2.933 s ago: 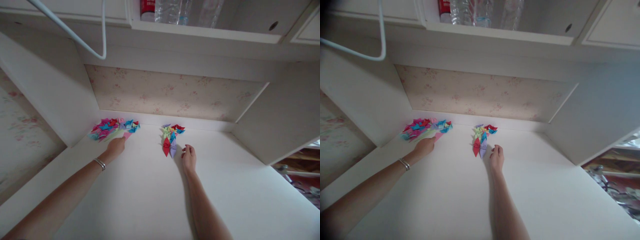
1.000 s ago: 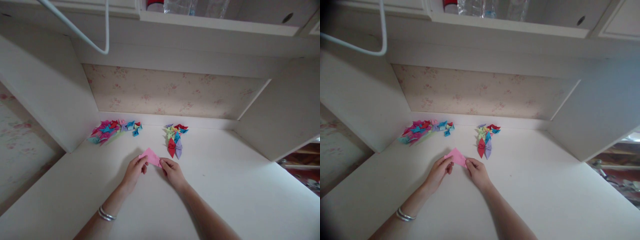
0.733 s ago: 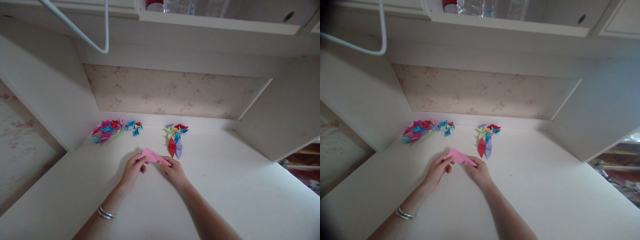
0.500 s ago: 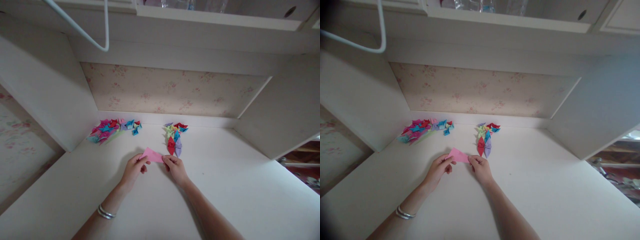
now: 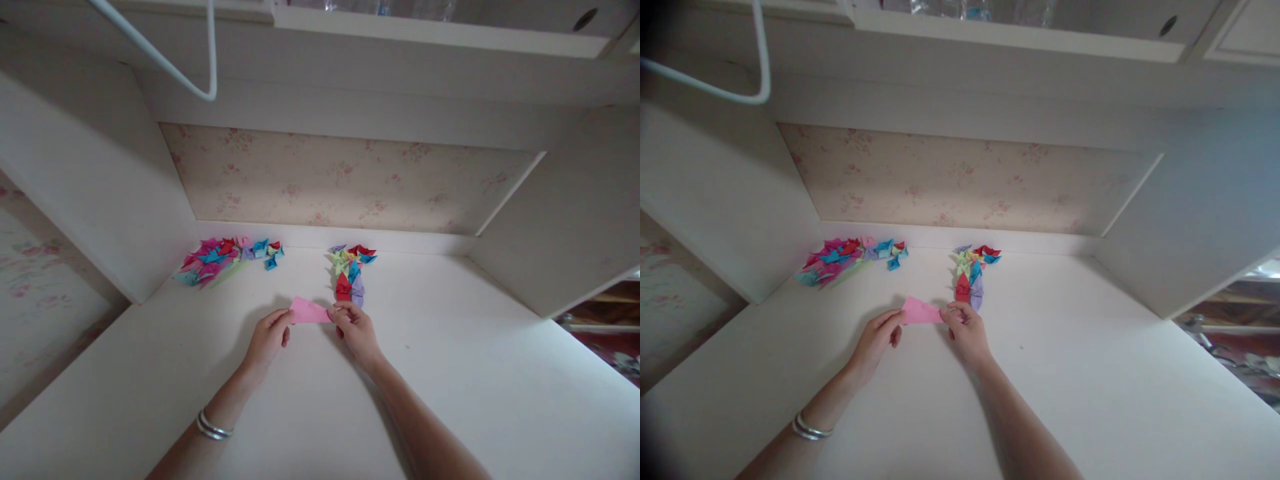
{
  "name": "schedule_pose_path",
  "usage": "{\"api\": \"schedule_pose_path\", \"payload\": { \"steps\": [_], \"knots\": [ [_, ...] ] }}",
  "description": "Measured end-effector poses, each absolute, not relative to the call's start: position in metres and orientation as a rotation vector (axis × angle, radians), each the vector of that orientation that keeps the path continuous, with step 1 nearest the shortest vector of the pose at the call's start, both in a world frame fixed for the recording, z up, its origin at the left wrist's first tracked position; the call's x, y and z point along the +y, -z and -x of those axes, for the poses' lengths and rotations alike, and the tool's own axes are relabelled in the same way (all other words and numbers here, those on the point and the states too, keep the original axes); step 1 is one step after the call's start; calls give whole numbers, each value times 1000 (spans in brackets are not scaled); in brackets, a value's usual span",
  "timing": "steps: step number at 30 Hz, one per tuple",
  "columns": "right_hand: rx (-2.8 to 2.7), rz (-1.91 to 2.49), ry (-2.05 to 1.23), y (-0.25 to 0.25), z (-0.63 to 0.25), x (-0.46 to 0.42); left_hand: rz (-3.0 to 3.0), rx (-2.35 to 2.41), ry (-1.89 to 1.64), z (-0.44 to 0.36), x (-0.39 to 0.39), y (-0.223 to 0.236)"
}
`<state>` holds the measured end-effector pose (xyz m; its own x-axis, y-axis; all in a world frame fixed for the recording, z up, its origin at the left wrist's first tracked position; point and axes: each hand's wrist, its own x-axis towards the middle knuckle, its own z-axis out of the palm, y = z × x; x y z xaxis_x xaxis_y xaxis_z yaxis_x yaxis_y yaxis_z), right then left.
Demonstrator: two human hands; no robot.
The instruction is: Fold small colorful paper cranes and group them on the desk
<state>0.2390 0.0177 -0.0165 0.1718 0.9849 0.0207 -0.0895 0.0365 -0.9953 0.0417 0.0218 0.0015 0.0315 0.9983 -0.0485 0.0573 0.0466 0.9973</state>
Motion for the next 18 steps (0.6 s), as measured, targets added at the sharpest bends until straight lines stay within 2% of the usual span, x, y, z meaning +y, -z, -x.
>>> {"api": "schedule_pose_path", "payload": {
  "steps": [12,18],
  "knots": [
    [-1006,1216,-935,8,-261,19,-1321,1141,-970,-44,17,-8],
    [-992,1248,-877,4,-280,12,-1221,1143,-1012,-41,17,-8]
  ]
}}
